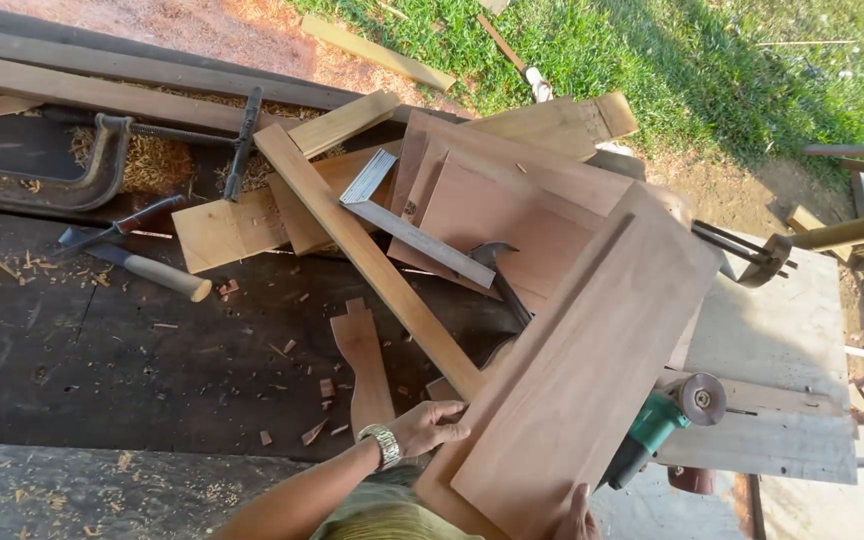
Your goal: The person uses a handheld electric sander to smooth the surface of a rectangular wooden board. They move the sander across the board, flip it to sand the other side, and then set the board aside.
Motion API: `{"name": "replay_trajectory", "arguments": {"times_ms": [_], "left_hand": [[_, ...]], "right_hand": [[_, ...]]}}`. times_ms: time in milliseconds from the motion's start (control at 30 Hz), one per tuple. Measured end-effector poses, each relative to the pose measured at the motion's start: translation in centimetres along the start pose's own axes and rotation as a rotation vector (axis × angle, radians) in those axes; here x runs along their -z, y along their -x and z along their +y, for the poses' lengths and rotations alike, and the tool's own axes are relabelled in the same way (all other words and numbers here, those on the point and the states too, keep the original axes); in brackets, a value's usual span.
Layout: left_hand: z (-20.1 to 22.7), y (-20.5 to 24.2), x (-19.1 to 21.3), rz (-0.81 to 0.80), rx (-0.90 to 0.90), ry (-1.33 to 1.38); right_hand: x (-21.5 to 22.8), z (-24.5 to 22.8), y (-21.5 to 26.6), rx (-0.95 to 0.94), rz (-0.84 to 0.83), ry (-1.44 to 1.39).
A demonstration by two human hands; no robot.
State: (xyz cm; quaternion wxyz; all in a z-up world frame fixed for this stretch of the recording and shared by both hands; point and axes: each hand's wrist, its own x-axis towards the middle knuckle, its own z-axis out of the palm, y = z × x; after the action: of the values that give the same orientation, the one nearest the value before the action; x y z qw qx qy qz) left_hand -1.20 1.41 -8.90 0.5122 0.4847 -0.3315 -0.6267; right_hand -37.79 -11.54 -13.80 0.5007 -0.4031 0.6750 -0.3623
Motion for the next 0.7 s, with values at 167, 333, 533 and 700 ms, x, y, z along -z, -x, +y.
{"name": "replay_trajectory", "arguments": {"times_ms": [167,333,533,700], "left_hand": [[2.3,1.5,0.7,-0.100,-0.051,-0.040],[1.7,1.5,1.0,0.100,0.110,0.261],[1.4,2.4,-0.3,0.374,0.175,0.238],[1.4,5.8,-2.0,0.577,0.250,0.216]], "right_hand": [[3.5,-1.8,-5.5,0.001,-0.025,0.020],[-1.4,-16.5,-2.8,0.041,-0.015,0.137],[-4.0,-21.6,-16.7,0.226,-0.157,0.362],[-9.0,-24.1,-22.4,0.247,-0.317,0.337]]}}
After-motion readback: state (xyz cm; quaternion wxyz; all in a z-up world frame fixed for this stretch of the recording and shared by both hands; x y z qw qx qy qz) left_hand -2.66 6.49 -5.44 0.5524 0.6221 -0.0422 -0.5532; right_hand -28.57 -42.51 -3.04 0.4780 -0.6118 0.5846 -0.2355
